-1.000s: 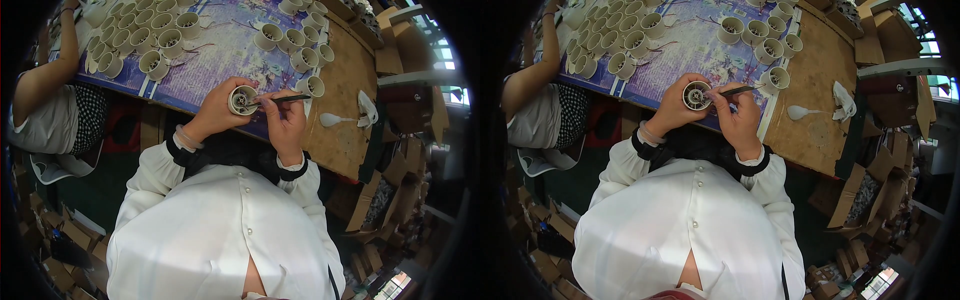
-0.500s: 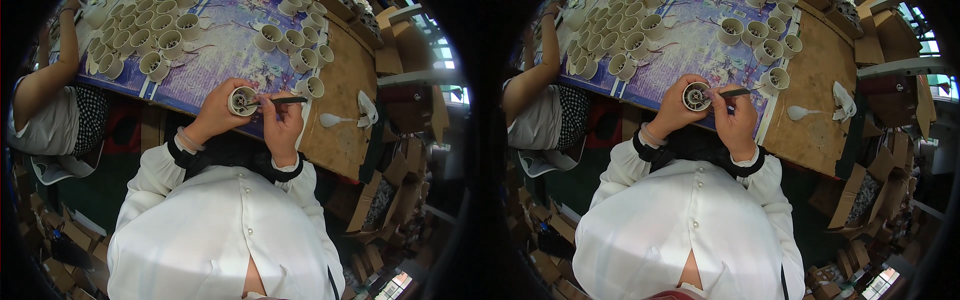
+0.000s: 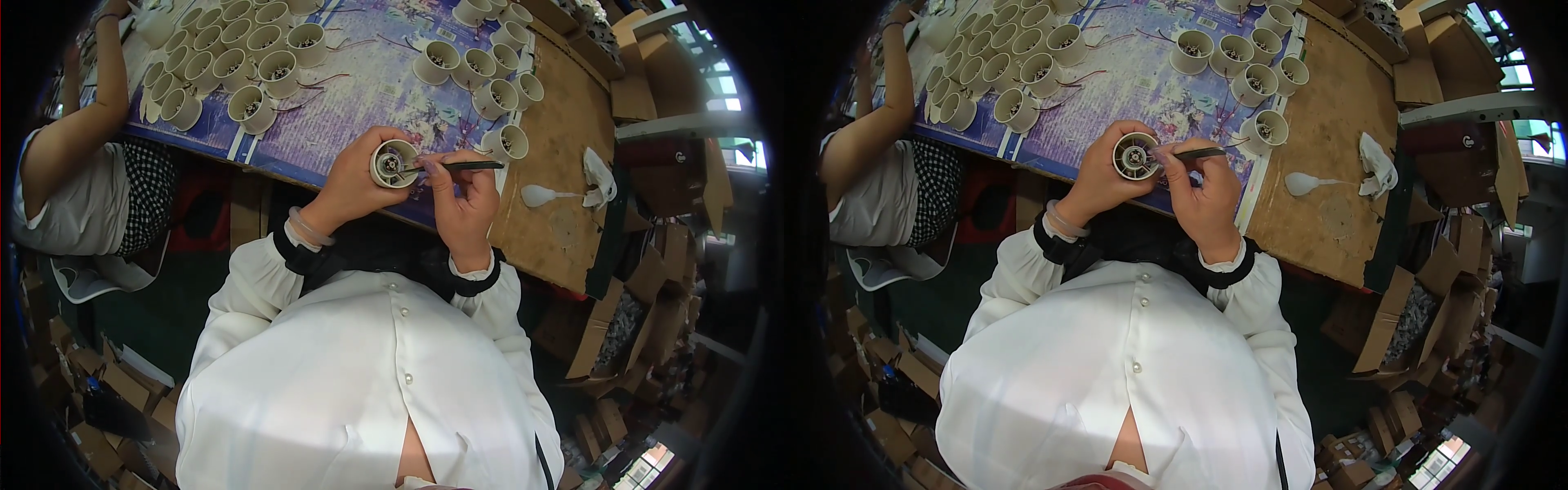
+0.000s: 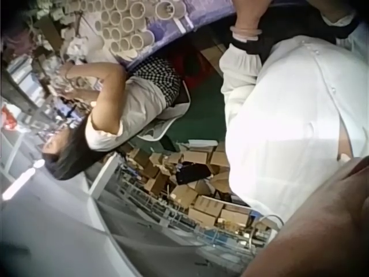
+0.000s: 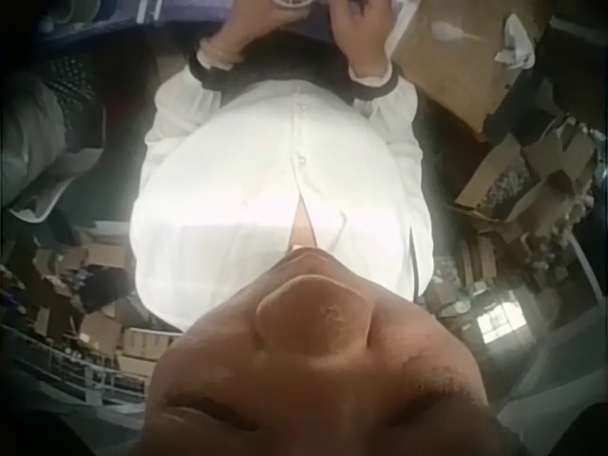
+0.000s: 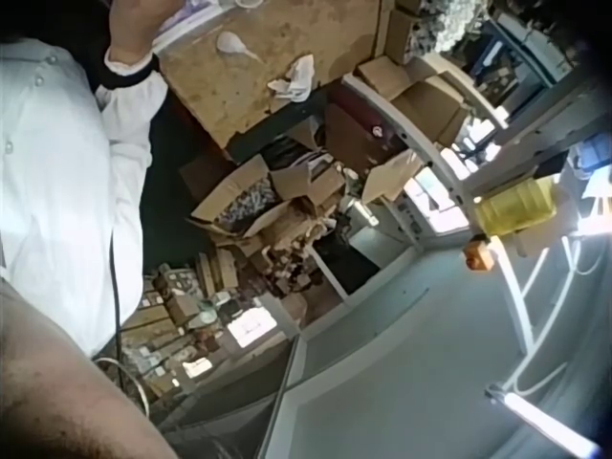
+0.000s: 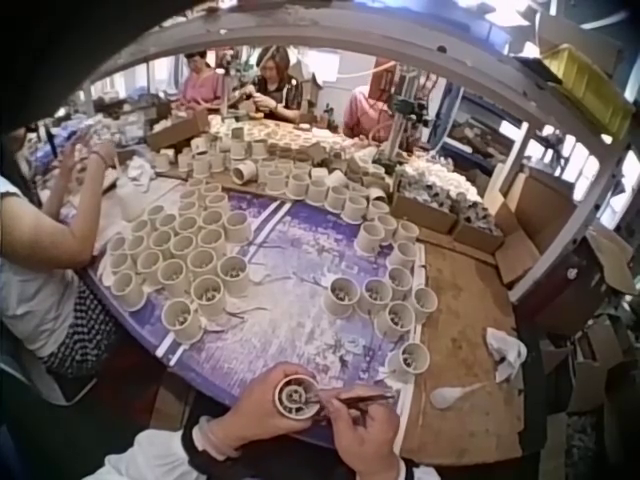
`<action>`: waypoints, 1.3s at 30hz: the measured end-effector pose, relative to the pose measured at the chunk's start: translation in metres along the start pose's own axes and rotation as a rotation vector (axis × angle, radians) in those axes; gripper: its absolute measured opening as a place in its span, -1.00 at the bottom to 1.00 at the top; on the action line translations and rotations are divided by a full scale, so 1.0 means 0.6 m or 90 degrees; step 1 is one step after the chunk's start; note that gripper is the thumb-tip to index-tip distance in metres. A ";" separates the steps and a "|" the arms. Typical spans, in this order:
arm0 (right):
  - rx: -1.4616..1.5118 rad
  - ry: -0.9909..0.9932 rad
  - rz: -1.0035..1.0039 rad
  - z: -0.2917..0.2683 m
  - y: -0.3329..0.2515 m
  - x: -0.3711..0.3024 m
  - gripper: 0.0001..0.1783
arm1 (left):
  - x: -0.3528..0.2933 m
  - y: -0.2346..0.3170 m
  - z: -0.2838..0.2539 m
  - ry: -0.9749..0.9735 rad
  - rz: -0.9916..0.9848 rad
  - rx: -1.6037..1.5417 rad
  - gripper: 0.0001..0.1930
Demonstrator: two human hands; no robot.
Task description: The person assembles a light fixture by using a tool to tuck wires into a plastic housing and applying glue from a squeeze bottle to the internal components. They then pick up another housing, thread a wire through a side hole, and repeat the assembly process.
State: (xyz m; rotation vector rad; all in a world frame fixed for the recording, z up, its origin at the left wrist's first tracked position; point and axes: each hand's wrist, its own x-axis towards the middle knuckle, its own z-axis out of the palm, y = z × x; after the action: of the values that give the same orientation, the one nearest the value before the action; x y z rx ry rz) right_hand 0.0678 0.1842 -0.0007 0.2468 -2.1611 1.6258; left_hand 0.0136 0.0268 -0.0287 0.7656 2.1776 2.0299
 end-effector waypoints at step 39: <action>0.002 -0.009 -0.005 -0.001 0.000 -0.002 -0.83 | -0.001 0.002 0.001 -0.007 -0.018 -0.018 -0.47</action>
State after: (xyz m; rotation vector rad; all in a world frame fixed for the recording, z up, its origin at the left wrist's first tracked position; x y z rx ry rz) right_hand 0.0690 0.1849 -0.0012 0.2674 -2.1655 1.6285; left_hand 0.0146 0.0269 -0.0279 0.7372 2.1358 2.0336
